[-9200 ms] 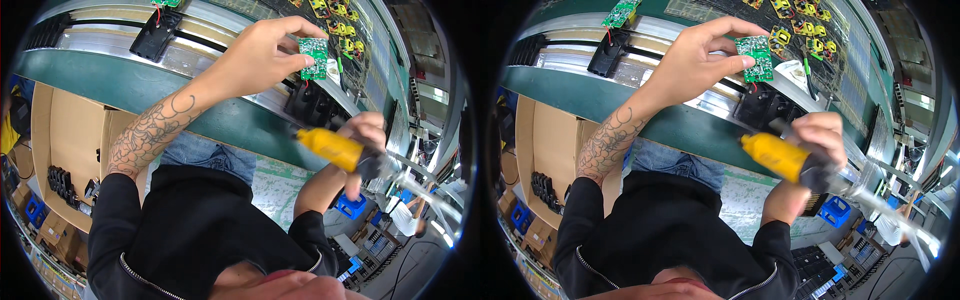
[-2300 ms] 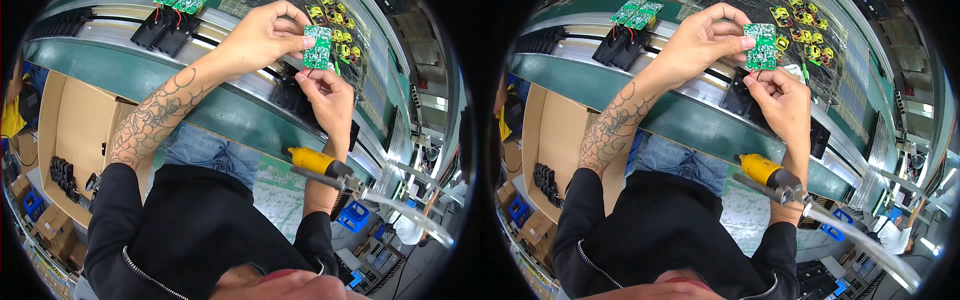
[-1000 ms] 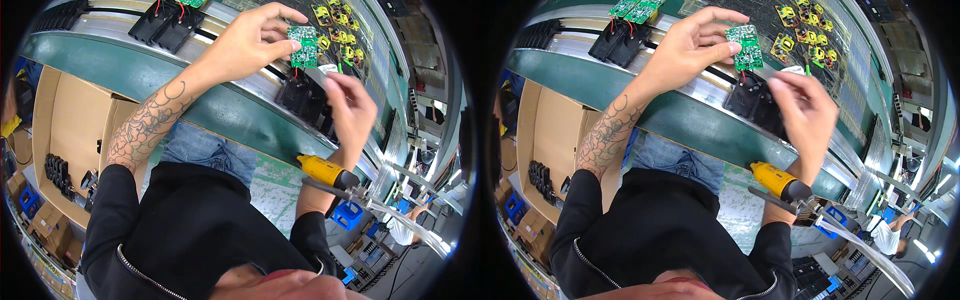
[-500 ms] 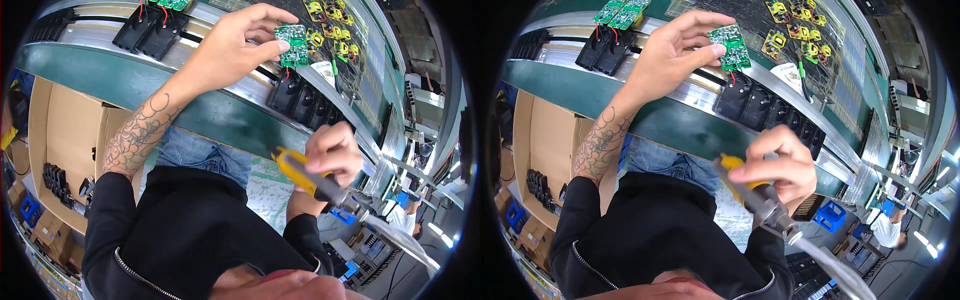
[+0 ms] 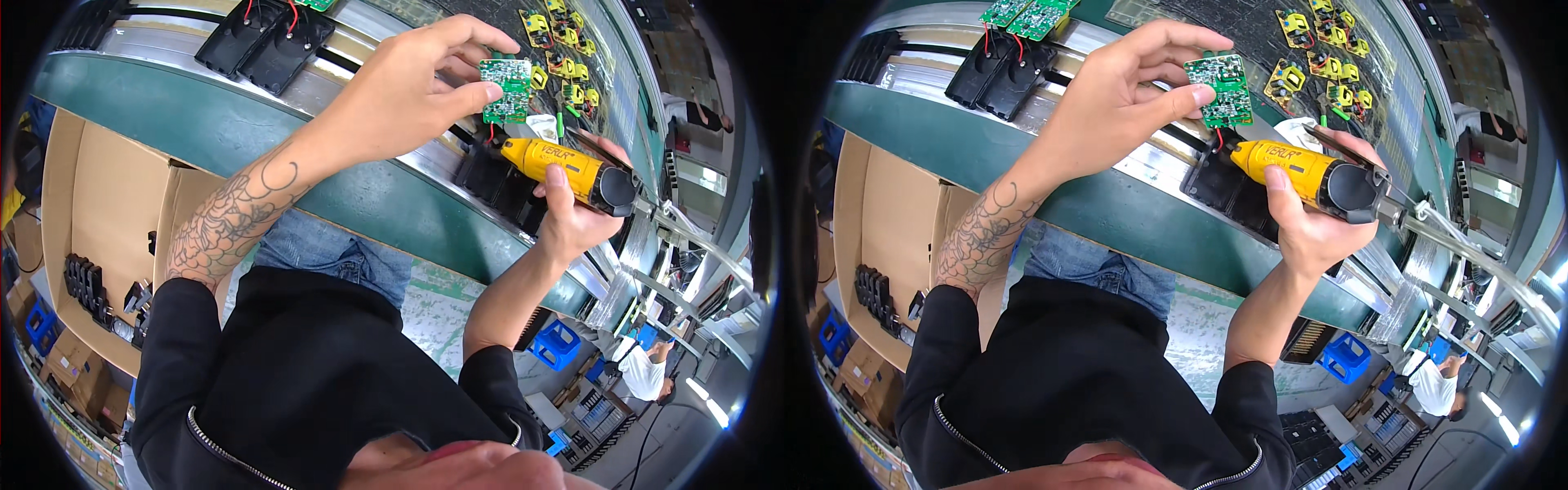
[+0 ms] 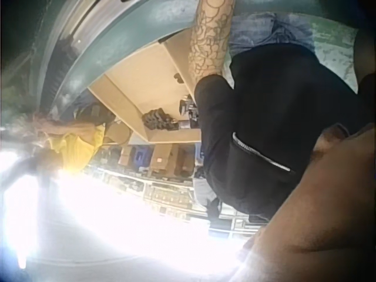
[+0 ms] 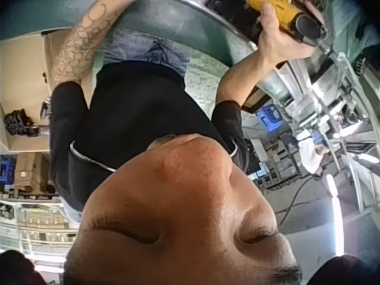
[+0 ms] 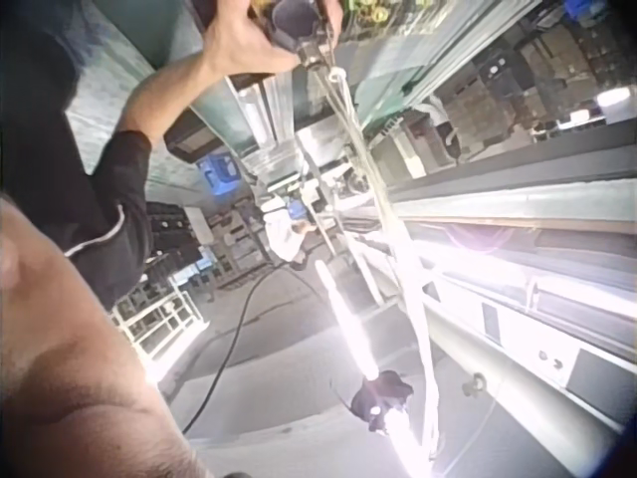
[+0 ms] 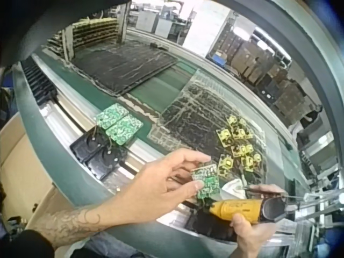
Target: Assembling electronic components on a production line using hand tools.
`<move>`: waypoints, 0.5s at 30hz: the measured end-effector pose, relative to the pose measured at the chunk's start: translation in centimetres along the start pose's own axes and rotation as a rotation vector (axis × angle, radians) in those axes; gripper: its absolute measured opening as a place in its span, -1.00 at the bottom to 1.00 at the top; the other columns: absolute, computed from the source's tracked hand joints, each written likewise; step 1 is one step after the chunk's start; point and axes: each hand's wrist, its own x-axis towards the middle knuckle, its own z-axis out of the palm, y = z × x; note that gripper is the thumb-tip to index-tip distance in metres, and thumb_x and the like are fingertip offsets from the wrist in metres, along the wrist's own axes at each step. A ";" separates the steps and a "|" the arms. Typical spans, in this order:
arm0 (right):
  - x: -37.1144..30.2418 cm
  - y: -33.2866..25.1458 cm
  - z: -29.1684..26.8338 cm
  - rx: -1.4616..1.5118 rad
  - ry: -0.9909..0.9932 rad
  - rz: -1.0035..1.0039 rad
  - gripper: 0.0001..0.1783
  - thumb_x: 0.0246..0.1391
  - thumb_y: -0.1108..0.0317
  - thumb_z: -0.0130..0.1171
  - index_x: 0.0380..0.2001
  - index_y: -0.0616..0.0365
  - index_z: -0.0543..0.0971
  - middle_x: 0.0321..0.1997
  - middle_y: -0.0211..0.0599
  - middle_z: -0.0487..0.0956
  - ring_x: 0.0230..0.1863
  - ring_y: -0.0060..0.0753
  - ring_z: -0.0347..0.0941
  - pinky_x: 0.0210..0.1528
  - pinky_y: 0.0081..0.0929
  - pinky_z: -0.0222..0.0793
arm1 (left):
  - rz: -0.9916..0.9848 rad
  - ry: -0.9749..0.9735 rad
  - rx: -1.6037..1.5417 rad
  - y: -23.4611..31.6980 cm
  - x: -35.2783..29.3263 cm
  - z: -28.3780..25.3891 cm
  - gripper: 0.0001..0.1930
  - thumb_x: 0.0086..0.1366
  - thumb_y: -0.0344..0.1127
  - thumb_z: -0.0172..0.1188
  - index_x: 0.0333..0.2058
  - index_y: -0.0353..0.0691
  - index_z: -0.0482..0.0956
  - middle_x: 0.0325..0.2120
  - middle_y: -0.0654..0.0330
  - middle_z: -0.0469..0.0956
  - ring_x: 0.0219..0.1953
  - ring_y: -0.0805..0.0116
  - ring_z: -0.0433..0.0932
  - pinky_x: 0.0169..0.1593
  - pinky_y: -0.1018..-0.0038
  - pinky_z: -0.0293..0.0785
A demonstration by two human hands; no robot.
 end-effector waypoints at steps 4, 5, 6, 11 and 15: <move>-0.1 -0.1 0.1 -0.005 -0.021 0.007 -0.26 -0.44 0.40 0.56 -0.04 0.26 0.53 -0.14 -0.12 0.64 -0.16 -0.21 0.61 0.00 -0.35 0.52 | -0.018 -0.044 0.039 0.5 0.0 -0.2 -0.61 0.31 -0.57 0.20 0.11 -0.30 0.49 -0.13 0.12 0.56 -0.22 0.49 0.58 -0.17 0.64 0.64; -0.1 -0.1 0.1 -0.002 -0.022 0.011 -0.27 -0.44 0.40 0.56 -0.05 0.26 0.53 -0.14 -0.12 0.64 -0.16 -0.21 0.61 0.00 -0.35 0.52 | -0.017 -0.046 0.049 0.6 0.0 -0.3 -0.62 0.31 -0.57 0.21 0.11 -0.30 0.49 -0.13 0.12 0.56 -0.22 0.49 0.58 -0.17 0.64 0.64; -0.1 -0.1 0.1 0.001 -0.023 0.014 -0.28 -0.44 0.41 0.56 -0.06 0.26 0.54 -0.15 -0.11 0.64 -0.16 -0.21 0.61 0.00 -0.35 0.52 | -0.016 -0.048 0.059 0.7 0.0 -0.3 -0.62 0.31 -0.57 0.21 0.11 -0.29 0.49 -0.12 0.12 0.57 -0.21 0.49 0.58 -0.18 0.64 0.64; -0.1 -0.3 0.5 0.018 -0.032 0.036 -0.31 -0.43 0.41 0.56 -0.08 0.26 0.55 -0.16 -0.09 0.65 -0.17 -0.22 0.61 -0.01 -0.36 0.52 | -0.018 -0.046 0.070 0.5 0.0 -0.3 -0.62 0.31 -0.56 0.21 0.10 -0.29 0.50 -0.11 0.12 0.57 -0.20 0.50 0.58 -0.18 0.65 0.64; -0.3 -0.1 0.4 0.030 -0.043 0.055 -0.32 -0.42 0.41 0.56 -0.08 0.27 0.55 -0.15 -0.06 0.65 -0.17 -0.22 0.61 -0.01 -0.36 0.52 | -0.016 -0.040 0.065 0.5 0.0 -0.3 -0.62 0.31 -0.56 0.22 0.10 -0.28 0.51 -0.11 0.12 0.57 -0.20 0.51 0.58 -0.19 0.67 0.63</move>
